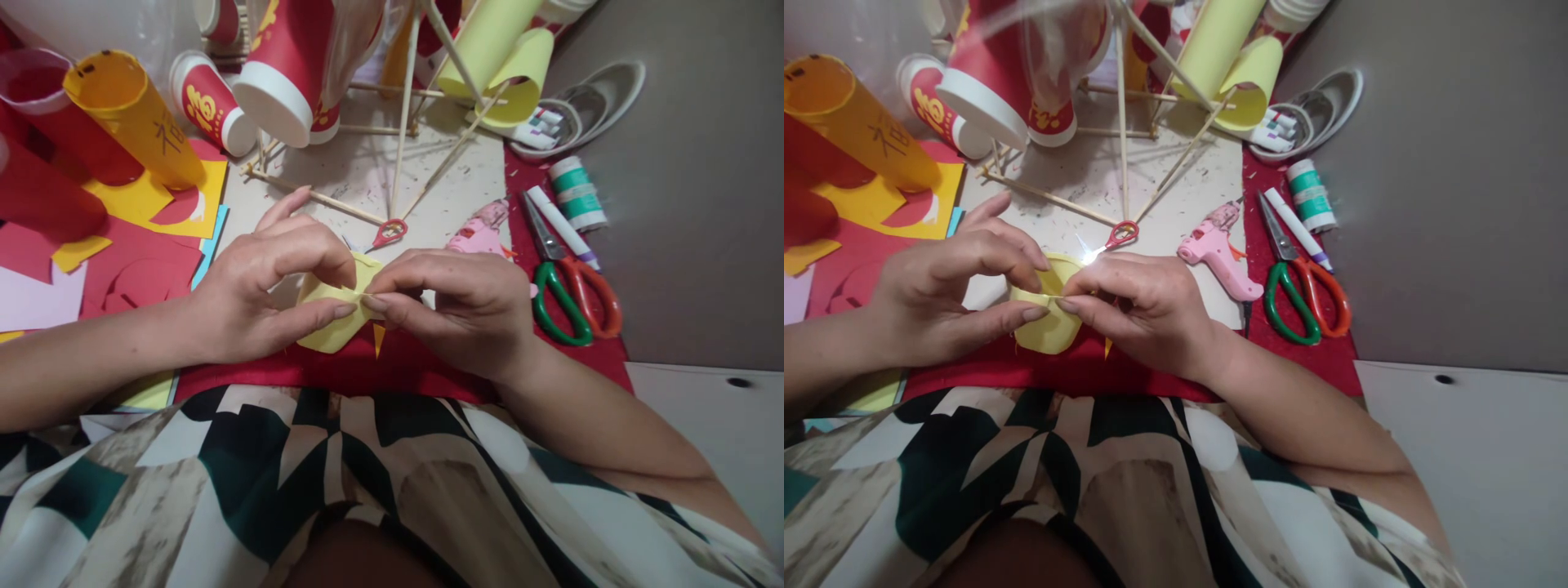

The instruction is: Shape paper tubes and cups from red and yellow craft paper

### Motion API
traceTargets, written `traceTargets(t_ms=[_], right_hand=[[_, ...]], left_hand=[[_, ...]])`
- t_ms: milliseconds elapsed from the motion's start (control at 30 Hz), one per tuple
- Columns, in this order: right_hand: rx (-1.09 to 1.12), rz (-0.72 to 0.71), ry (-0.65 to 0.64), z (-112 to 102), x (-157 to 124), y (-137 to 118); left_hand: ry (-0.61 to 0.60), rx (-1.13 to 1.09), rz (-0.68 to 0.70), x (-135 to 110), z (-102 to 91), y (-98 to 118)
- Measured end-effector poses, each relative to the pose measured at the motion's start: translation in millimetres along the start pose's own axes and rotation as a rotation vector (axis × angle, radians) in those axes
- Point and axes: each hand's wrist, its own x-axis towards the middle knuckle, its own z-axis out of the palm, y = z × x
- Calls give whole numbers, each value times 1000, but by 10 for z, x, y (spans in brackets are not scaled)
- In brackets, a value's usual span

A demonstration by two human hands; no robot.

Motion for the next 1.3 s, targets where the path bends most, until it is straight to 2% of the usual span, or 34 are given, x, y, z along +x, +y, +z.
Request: traceTargets(t_ms=[167,300,467,733,1000,1167,1300], right_hand=[[-48,6,-45,-24,18,3],[-43,36,-56,-21,8,12],[-72,7,-61,-9,-7,18],[-147,-65,-81,0,-1,8],[-119,-105,-109,18,1,2],[-84,-123,-104,5,4,8],[-20,-77,-30,-23,7,5]], left_hand=[[10,186,179,-20,-11,-63],[85,328,292,-40,34,-108],[101,345,238,-45,64,-101],[-28,261,111,-8,-18,-32],[-138,130,77,35,-28,-8],[-140,70,98,25,-48,-9],[-83,88,102,14,-69,-38]])
